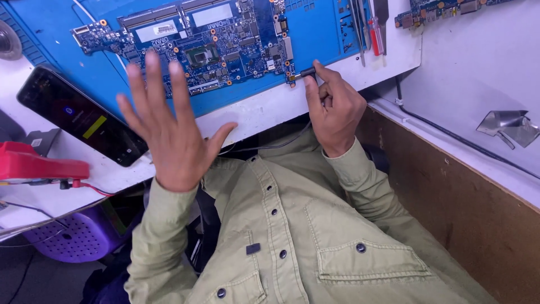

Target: The person uses a multimeter to test a blue circuit board on a workbench. They connect the multimeter probes to various points on the board, flip the board over to test the other side, and then flip it back to continue testing.

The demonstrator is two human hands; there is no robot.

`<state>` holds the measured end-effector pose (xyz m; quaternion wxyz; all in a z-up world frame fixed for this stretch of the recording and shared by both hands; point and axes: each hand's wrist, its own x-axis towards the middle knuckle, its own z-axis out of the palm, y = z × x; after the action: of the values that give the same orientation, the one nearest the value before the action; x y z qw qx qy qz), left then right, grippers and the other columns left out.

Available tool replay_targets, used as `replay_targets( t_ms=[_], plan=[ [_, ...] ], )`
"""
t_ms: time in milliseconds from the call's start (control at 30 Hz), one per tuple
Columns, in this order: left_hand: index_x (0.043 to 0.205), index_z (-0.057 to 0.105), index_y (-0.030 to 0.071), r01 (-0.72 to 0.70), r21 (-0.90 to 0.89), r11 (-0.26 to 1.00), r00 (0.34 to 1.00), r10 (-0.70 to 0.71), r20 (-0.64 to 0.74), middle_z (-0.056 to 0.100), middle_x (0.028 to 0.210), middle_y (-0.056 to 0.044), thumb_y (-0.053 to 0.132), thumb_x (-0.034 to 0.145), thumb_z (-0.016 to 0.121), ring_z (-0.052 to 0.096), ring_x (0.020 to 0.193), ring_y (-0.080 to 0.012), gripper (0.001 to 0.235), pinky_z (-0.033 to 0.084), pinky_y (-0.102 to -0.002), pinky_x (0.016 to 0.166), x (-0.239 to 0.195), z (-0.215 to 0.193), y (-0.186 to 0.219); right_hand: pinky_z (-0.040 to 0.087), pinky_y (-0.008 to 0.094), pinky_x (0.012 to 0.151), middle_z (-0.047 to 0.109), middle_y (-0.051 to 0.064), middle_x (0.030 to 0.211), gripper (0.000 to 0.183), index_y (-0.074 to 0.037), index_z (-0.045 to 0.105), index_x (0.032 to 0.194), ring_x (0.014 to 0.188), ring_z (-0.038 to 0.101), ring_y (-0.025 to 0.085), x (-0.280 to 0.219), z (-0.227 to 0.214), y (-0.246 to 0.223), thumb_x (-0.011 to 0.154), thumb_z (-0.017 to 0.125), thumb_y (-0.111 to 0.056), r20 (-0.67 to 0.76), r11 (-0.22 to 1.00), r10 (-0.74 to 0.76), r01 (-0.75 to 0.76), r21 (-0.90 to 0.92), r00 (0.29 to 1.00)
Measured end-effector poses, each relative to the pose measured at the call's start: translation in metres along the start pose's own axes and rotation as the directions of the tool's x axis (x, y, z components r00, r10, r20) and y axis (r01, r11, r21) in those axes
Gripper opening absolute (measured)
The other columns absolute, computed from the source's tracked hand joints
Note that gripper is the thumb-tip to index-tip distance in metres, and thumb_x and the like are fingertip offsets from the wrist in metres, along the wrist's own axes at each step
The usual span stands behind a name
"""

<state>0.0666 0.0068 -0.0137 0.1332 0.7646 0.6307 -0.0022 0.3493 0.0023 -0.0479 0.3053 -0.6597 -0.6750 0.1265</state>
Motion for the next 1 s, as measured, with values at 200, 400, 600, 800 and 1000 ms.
replay_targets(
  t_ms=[200,400,600,800,1000],
  plan=[
    [0.169,0.008,0.010,-0.138,-0.010,0.990,0.967,0.136,0.214,0.006,0.174,-0.020,0.103,0.097,0.089,-0.001,0.159,-0.0413,0.143,0.002,-0.078,0.130,0.077,-0.033,0.005,0.039,0.040,0.061,0.063,0.004,0.071,0.035,-0.003,0.068,0.140,0.062,0.046,0.021,-0.016,0.011,0.004,0.113,0.070,-0.025,-0.025,0.999,0.022,-0.024,-0.048,0.999],
    [0.169,0.010,0.012,-0.256,0.026,0.966,0.962,0.252,0.107,0.010,0.171,-0.024,0.110,0.098,0.097,0.012,0.162,-0.0483,0.150,0.013,-0.075,0.135,0.082,-0.019,-0.006,0.035,0.036,0.060,0.034,-0.002,0.063,0.033,0.002,0.060,0.121,0.059,0.034,0.016,-0.002,0.001,-0.016,0.114,0.059,-0.031,0.047,0.994,0.097,-0.099,0.050,0.994],
    [0.165,0.025,0.011,-0.327,0.034,0.945,0.935,0.328,-0.137,0.033,0.162,-0.025,0.112,0.105,0.077,0.034,0.150,-0.0494,0.128,0.029,-0.074,0.121,0.088,-0.005,-0.016,0.035,0.034,0.059,0.052,0.004,0.063,0.032,-0.001,0.054,0.121,0.056,0.047,0.015,-0.001,-0.009,-0.030,0.115,0.052,-0.032,0.167,0.911,0.235,-0.277,0.305,0.958],
    [0.164,0.030,0.008,-0.363,0.024,0.931,0.919,0.362,-0.157,0.033,0.158,-0.030,0.107,0.099,0.099,0.036,0.146,-0.0516,0.137,0.034,-0.069,0.112,0.100,-0.005,-0.021,0.049,0.032,0.069,0.058,0.007,0.070,0.024,-0.003,0.049,0.129,0.065,0.056,0.017,0.002,-0.014,-0.024,0.115,0.056,-0.021,0.168,0.801,0.262,-0.311,0.510,0.950],
    [0.163,0.026,0.007,-0.398,-0.108,0.911,0.890,0.355,-0.288,0.034,0.151,-0.027,0.103,0.100,0.071,0.043,0.139,-0.0464,0.124,0.037,-0.070,0.106,0.100,0.008,-0.007,0.047,0.031,0.068,0.060,0.010,0.071,0.026,-0.002,0.052,0.130,0.063,0.057,0.017,0.000,-0.015,-0.005,0.113,0.063,-0.019,0.104,0.866,0.203,-0.228,0.445,0.974]
  ],
)
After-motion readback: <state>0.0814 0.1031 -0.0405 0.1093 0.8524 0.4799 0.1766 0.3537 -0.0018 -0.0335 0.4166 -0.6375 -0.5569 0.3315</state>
